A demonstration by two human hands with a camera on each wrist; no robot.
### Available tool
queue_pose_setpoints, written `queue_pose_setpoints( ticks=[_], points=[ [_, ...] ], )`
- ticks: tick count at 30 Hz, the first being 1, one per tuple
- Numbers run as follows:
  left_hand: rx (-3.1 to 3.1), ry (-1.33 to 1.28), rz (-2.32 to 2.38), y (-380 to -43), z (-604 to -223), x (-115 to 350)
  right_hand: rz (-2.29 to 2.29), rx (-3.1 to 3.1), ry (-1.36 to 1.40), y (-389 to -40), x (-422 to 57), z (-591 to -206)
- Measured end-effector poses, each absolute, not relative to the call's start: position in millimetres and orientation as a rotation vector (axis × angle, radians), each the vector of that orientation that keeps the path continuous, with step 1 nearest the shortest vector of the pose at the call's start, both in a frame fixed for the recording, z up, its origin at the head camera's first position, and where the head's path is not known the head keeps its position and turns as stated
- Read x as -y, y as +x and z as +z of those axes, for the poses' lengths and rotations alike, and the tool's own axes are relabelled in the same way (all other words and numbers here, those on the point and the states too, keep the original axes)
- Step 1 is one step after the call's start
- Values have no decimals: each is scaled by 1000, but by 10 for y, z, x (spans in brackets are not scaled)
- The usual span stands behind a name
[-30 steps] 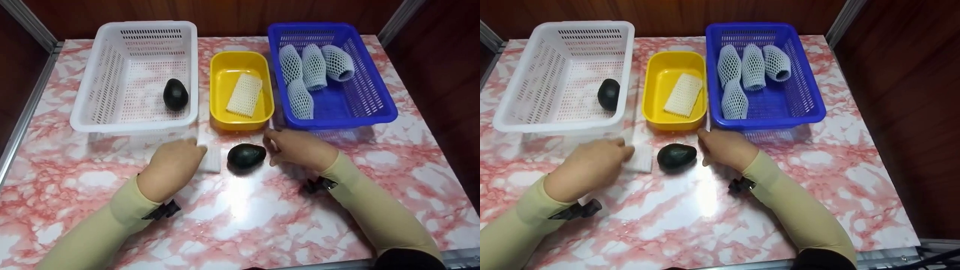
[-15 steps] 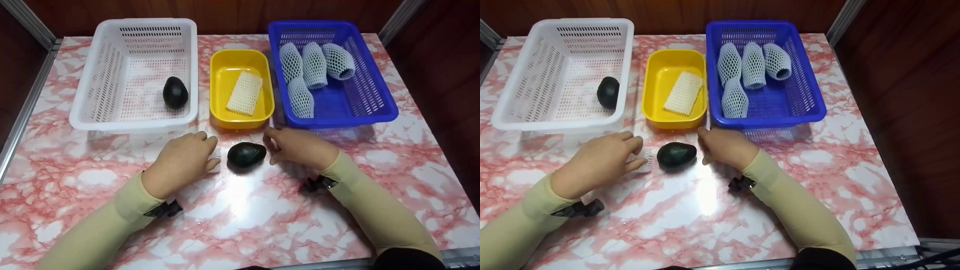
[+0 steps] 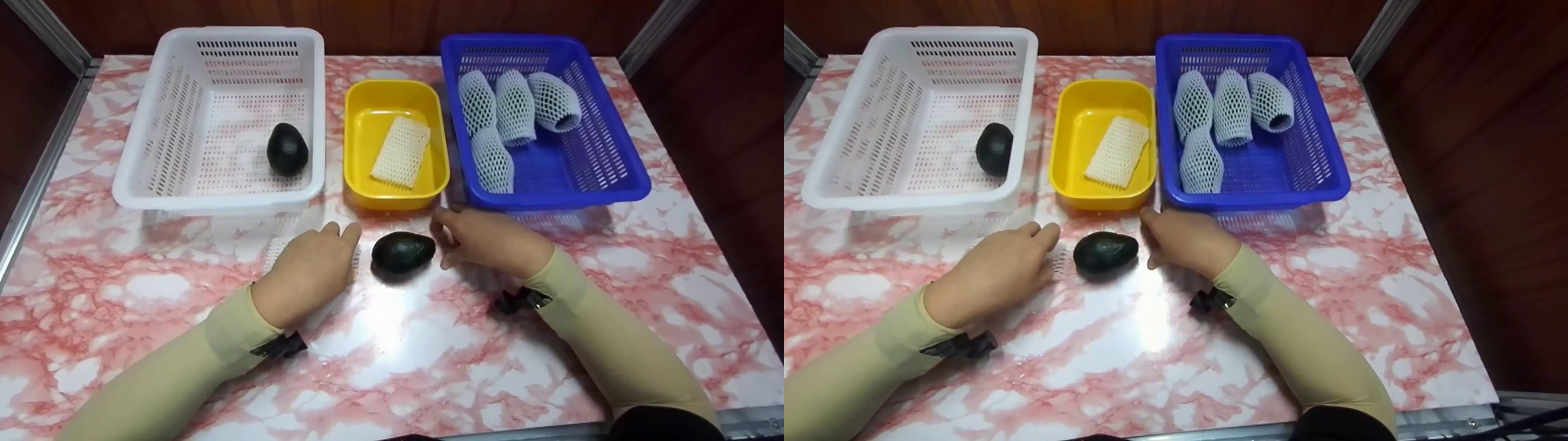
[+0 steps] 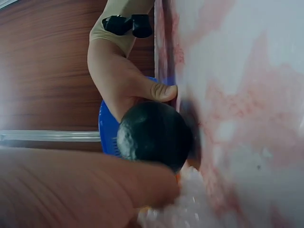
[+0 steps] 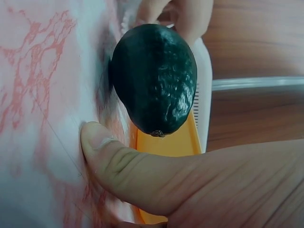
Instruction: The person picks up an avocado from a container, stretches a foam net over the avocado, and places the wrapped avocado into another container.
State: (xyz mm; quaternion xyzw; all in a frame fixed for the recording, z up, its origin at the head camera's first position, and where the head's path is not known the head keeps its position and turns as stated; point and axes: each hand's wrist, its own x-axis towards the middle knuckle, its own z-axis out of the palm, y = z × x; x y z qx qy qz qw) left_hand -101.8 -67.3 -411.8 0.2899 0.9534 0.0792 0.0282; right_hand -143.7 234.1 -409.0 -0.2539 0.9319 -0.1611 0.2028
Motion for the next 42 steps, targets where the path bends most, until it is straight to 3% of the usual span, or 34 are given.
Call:
queue_pose_setpoints(
  ticks=[10,18,42],
  points=[
    [-2888,1065,232,-1040,-4029,764,-436,-2605,-706,-1441,-2342,-4084],
    [-2841,936,251,-1052,-4017,789,-393,-2613,-740,-1448,-2334,-4076],
    [-2889,960,421,-1181,-4064,806,-445,-2606,-723,-1440,-2341,-4086]
  ],
)
